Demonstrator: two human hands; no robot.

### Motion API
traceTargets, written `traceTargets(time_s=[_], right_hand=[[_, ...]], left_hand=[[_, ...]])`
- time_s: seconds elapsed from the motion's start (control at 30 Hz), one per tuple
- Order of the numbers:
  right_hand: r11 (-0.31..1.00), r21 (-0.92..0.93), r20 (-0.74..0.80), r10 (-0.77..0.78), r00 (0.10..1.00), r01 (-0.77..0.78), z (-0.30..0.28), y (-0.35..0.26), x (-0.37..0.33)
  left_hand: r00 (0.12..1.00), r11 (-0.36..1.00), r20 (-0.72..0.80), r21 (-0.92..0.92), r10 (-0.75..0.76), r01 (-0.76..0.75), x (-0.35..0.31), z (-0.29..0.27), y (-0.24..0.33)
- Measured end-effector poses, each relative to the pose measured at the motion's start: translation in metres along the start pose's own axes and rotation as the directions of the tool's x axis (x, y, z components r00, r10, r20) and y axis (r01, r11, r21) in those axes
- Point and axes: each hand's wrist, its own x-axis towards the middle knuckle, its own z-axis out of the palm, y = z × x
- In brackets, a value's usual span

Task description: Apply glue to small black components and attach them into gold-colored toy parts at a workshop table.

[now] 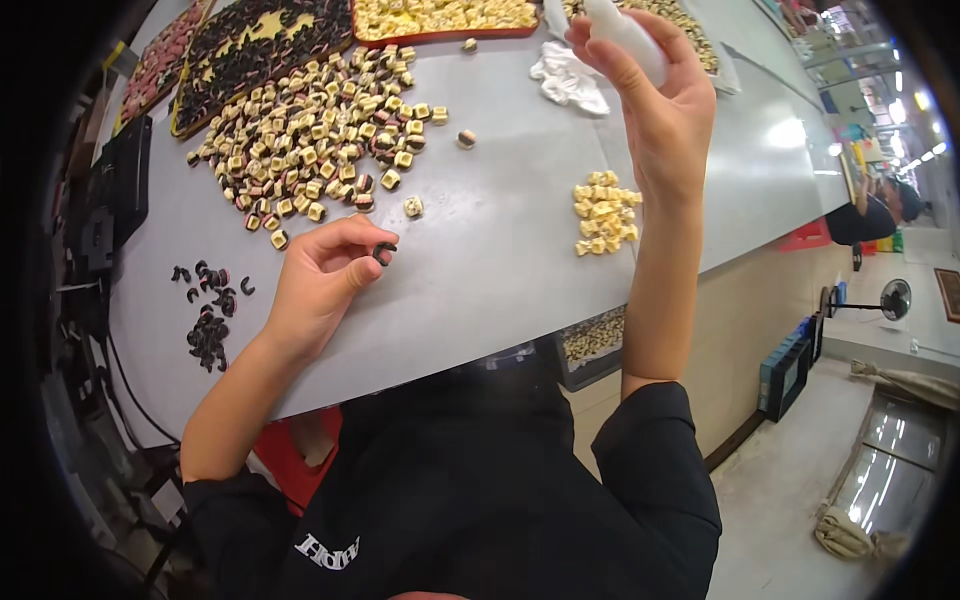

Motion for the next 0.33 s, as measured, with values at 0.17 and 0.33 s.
traceTargets(time_s=[0.17, 0.33], right_hand=[[0.978, -0.204, 0.123, 0.078, 0.989, -0.052, -0.029, 0.0, -0.006], [0.859, -0.432, 0.17, 0.376, 0.911, -0.274, -0.046, 0.036, -0.025]], left_hand=[[1.0, 0.999, 0.0, 0.037, -0.012, 0.012, -0.001, 0.001, 0.002], [0.999, 0.995, -0.016, 0.081, -0.052, 0.053, -0.001, 0.003, 0.002]])
